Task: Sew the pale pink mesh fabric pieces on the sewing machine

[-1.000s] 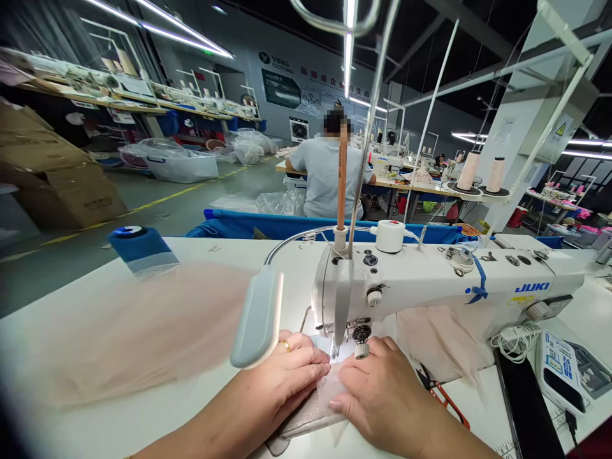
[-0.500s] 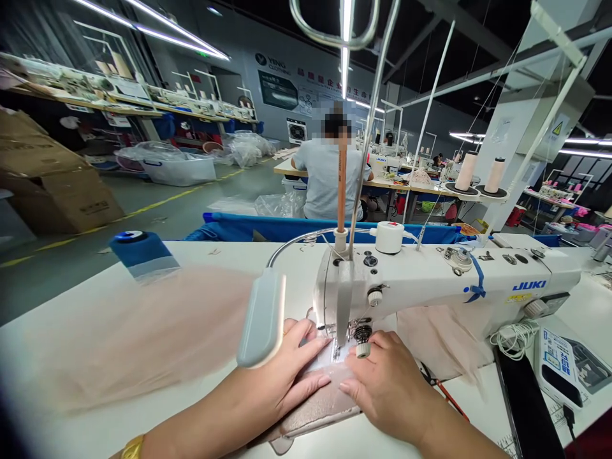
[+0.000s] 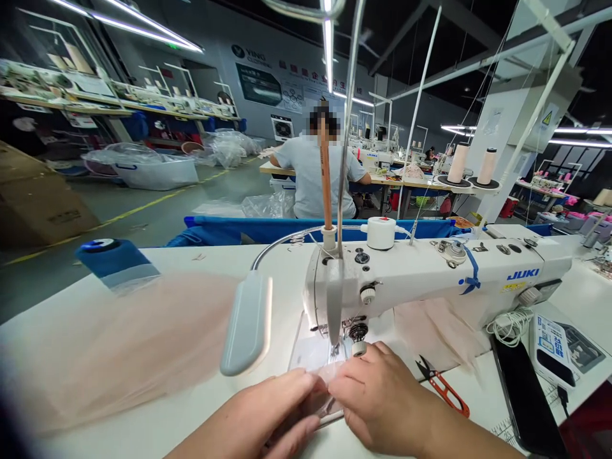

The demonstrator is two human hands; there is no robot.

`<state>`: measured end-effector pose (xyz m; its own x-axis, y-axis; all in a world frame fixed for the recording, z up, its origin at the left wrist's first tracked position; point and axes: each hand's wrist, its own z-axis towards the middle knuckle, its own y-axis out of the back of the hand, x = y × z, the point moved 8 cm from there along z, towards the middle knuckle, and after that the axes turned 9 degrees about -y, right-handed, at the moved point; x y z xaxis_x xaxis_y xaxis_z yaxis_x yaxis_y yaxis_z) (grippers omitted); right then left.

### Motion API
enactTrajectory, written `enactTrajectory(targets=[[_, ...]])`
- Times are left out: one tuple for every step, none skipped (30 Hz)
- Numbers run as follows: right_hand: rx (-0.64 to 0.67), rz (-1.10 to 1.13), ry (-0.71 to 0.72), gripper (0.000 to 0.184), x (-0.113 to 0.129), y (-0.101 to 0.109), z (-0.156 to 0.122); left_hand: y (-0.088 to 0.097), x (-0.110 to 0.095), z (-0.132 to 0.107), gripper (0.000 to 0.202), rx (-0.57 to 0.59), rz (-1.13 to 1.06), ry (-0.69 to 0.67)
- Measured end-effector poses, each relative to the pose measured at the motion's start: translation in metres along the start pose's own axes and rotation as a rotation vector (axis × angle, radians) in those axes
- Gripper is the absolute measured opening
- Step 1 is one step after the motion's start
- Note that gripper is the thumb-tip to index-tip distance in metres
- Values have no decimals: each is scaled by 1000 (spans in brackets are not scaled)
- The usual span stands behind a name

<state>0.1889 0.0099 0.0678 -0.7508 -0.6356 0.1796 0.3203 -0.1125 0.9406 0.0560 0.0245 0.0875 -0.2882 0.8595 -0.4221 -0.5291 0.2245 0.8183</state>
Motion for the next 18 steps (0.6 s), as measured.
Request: enactTrajectory(targets=[[9, -10, -3, 17, -1, -1, -1, 3, 2, 0, 21, -44, 58, -12], [12, -15, -4, 19, -2, -1, -2, 5, 3, -1, 27, -76, 121, -28], [15, -18, -5, 20, -2, 0, -3, 5, 4, -2, 32, -99, 174, -52], [18, -22, -7, 20, -2, 1, -4, 3, 4, -3, 35, -113, 207, -74], [21, -24, -9, 20, -2, 2, -5, 2, 4, -5, 36, -124, 223, -92], [22, -25, -11, 20, -1, 3, -5, 0, 3, -6, 37, -127, 224, -106], [21, -25, -11, 20, 0, 3, -6, -2, 2, -7, 37, -119, 217, -119], [19, -27, -10, 20, 1, 4, -6, -5, 1, -8, 35, -105, 211, -124], [15, -30, -10, 21, 1, 4, -6, -7, 0, -9, 34, -90, 210, -126], [7, -34, -13, 21, 1, 5, -6, -9, 0, -10, 33, -78, 215, -127], [1, -42, -18, 22, 1, 5, -6, -11, 0, -10, 32, -70, 222, -129], [-4, -51, -23, 22, 0, 4, -6, -13, 2, -11, 32, -71, 232, -133], [-7, -60, -28, 22, -1, 4, -5, -15, 4, -11, 32, -89, 243, -140], [-7, -67, -33, 22, -2, 3, -5, -17, 7, -12, 32, -113, 253, -148], [-7, -72, -39, 21, -3, 2, -4, -19, 10, -12, 31, -140, 265, -153], [-6, -74, -48, 21, -4, 2, -4, -21, 14, -12, 31, -167, 278, -155], [-9, -75, -56, 21, -5, 2, -3, -22, 18, -13, 30, -192, 291, -154], [-15, -74, -64, 22, -6, 2, -3, -23, 20, -13, 29, -212, 306, -155]])
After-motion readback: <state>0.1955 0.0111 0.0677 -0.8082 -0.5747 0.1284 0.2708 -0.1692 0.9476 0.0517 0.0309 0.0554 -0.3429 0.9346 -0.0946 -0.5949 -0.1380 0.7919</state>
